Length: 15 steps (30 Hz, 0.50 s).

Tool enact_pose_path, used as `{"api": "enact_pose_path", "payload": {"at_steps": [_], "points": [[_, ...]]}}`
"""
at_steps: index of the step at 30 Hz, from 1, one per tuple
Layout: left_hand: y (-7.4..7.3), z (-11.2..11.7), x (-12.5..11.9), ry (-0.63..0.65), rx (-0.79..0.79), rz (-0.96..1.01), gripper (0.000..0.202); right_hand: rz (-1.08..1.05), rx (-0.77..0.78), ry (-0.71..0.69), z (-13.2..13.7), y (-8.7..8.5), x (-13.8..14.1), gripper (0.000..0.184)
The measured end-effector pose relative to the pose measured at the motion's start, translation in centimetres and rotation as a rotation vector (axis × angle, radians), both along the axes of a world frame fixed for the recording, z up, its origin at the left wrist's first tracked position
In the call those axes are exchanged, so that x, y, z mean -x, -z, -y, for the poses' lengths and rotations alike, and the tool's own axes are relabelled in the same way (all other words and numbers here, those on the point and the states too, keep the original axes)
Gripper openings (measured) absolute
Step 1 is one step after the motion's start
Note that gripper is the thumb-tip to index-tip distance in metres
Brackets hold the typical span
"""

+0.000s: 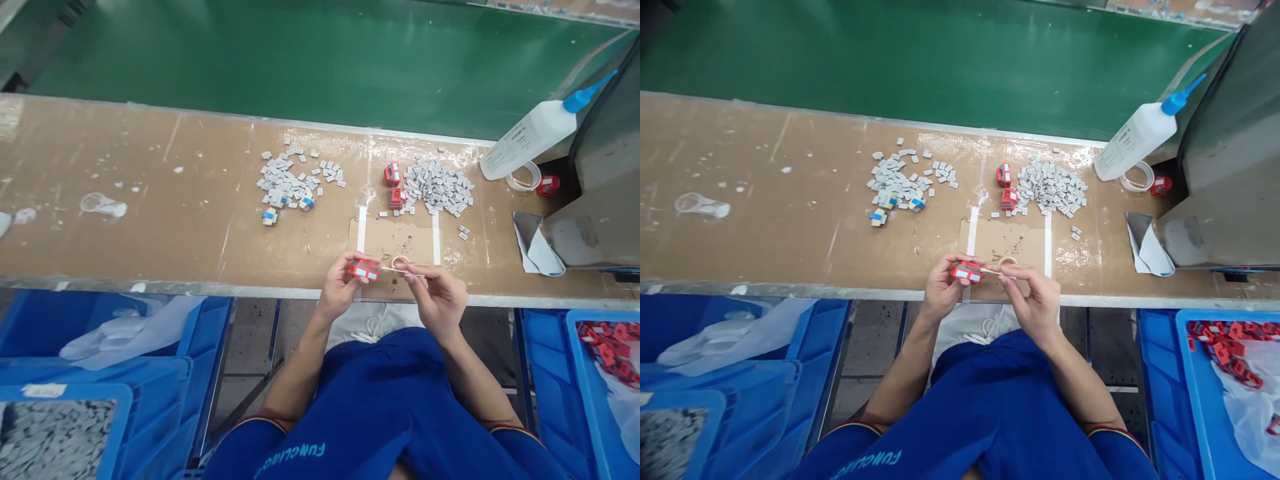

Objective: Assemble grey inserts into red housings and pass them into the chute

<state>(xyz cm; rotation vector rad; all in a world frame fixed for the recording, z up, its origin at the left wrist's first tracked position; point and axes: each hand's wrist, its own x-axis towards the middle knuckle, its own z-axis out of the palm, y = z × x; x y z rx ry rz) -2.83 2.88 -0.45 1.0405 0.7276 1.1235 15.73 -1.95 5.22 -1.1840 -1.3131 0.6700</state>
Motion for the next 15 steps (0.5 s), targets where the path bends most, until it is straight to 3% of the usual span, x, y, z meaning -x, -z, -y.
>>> {"api": "enact_pose_path", "payload": {"at_steps": [5, 15], "points": [[-0.1, 0.2, 0.1, 0.030, -0.027, -0.027, 0.045, 0.174, -0.096, -0.027, -1.2, -0.4, 1.2, 0.016], [-0.1, 0.2, 0.2, 0.057, -0.088, -0.045, 0.042, 0.253, -0.121, -0.066, -1.8, 0.1, 2.0, 0.020]]}}
